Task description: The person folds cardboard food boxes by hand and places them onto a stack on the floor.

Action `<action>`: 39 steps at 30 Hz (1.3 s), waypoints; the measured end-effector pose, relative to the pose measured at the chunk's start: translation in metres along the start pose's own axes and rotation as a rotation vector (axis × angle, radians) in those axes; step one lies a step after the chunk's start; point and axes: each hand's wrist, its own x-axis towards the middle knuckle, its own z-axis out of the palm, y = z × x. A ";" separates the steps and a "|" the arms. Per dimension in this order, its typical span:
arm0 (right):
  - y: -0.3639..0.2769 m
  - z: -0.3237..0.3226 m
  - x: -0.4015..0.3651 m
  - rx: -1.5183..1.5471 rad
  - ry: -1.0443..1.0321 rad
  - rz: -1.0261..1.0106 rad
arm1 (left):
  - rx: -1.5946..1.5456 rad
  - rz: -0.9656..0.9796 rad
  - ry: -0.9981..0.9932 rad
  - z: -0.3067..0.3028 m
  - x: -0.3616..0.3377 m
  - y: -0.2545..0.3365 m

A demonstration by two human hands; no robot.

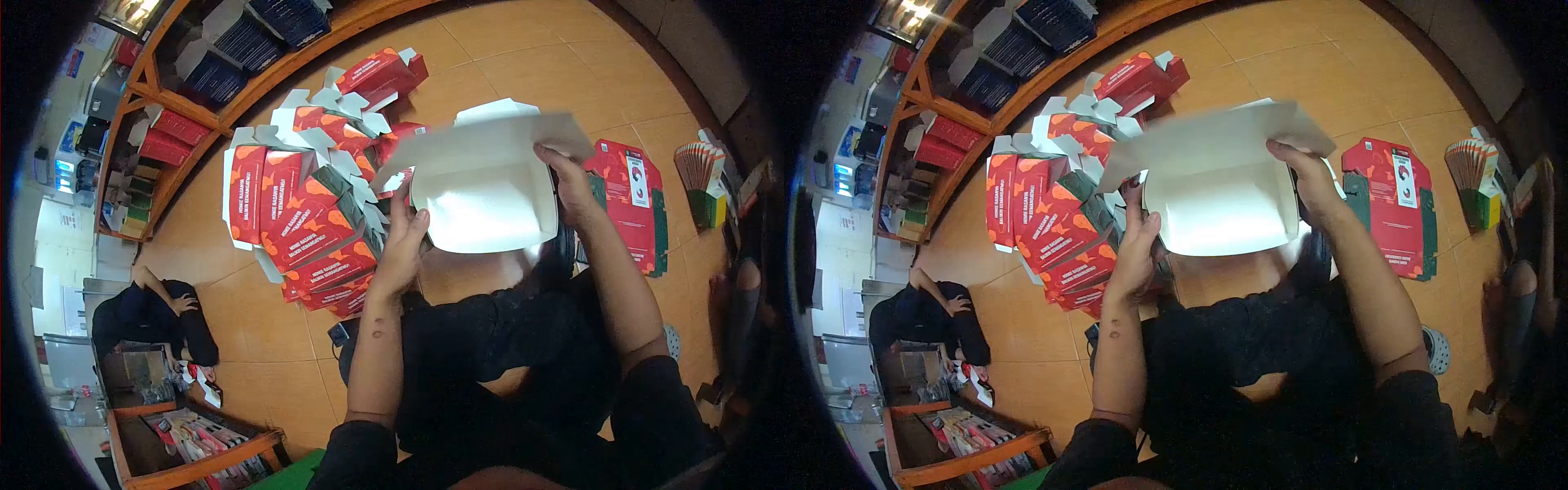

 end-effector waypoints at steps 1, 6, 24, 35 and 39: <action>0.004 -0.012 0.008 -0.022 -0.064 0.040 | -0.003 -0.002 0.000 0.000 0.000 0.000; 0.009 -0.017 0.012 -0.166 -0.173 0.088 | 0.051 0.042 0.091 -0.005 0.004 -0.015; 0.021 -0.010 0.015 -0.139 -0.208 -0.097 | -0.363 -0.076 0.122 0.003 0.002 -0.034; 0.017 -0.014 0.019 -0.655 -0.432 0.212 | -0.573 -0.095 0.407 0.008 0.016 -0.038; 0.025 -0.027 0.038 -0.527 -0.245 0.464 | -0.551 0.015 0.331 0.006 0.024 -0.061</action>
